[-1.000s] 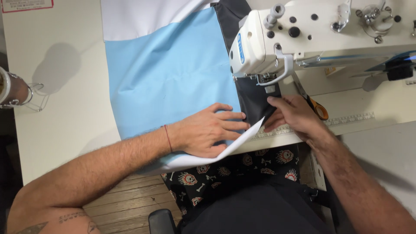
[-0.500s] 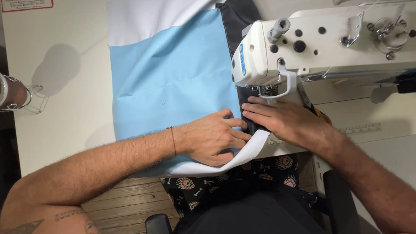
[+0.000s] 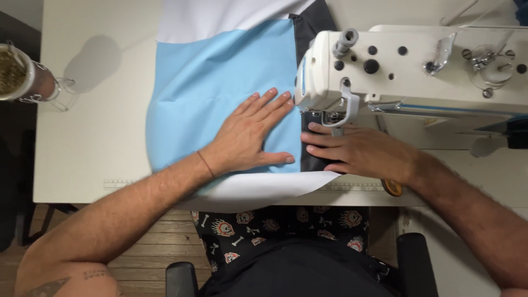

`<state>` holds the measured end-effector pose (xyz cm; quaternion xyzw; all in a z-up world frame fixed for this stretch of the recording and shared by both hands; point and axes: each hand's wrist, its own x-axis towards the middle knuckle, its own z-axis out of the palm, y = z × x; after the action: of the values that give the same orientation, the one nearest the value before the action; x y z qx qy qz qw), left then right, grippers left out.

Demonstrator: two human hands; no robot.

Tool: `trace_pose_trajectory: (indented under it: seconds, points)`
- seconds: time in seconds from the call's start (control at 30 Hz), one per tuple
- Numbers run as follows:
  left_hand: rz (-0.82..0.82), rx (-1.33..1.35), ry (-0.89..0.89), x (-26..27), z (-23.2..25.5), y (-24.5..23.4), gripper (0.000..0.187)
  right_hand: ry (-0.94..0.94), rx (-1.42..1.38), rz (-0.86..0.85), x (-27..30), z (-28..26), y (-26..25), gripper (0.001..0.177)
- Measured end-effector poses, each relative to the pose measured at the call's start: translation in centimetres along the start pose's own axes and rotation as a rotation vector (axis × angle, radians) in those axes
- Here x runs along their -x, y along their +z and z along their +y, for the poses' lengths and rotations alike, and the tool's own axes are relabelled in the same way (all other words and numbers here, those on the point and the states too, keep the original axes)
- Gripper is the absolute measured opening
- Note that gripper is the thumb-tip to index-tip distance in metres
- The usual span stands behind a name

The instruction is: Trimming and preparing fabric pieces at a sewing station using scissors

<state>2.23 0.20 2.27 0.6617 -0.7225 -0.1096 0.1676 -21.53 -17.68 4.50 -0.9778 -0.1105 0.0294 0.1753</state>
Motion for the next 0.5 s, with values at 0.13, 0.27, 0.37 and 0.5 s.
trace_pose_trajectory:
  seconds: [0.13,0.27,0.37,0.5]
  points:
    - [-0.093,-0.007,-0.048,-0.3,0.2,-0.7,0.109,0.033,-0.066,-0.024,0.6,0.0,-0.3,0.057]
    - [-0.138,-0.016,-0.065,-0.2,0.3,-1.4,0.113,0.056,-0.089,-0.028,0.7,-0.3,-0.8,0.056]
    - [-0.161,-0.020,-0.053,-0.1,0.4,-1.6,0.115,0.092,-0.116,-0.039,0.3,-1.3,-2.2,0.054]
    - [-0.156,-0.042,-0.048,0.1,0.4,-1.8,0.117,0.170,0.008,-0.020,-0.6,-2.7,-3.5,0.076]
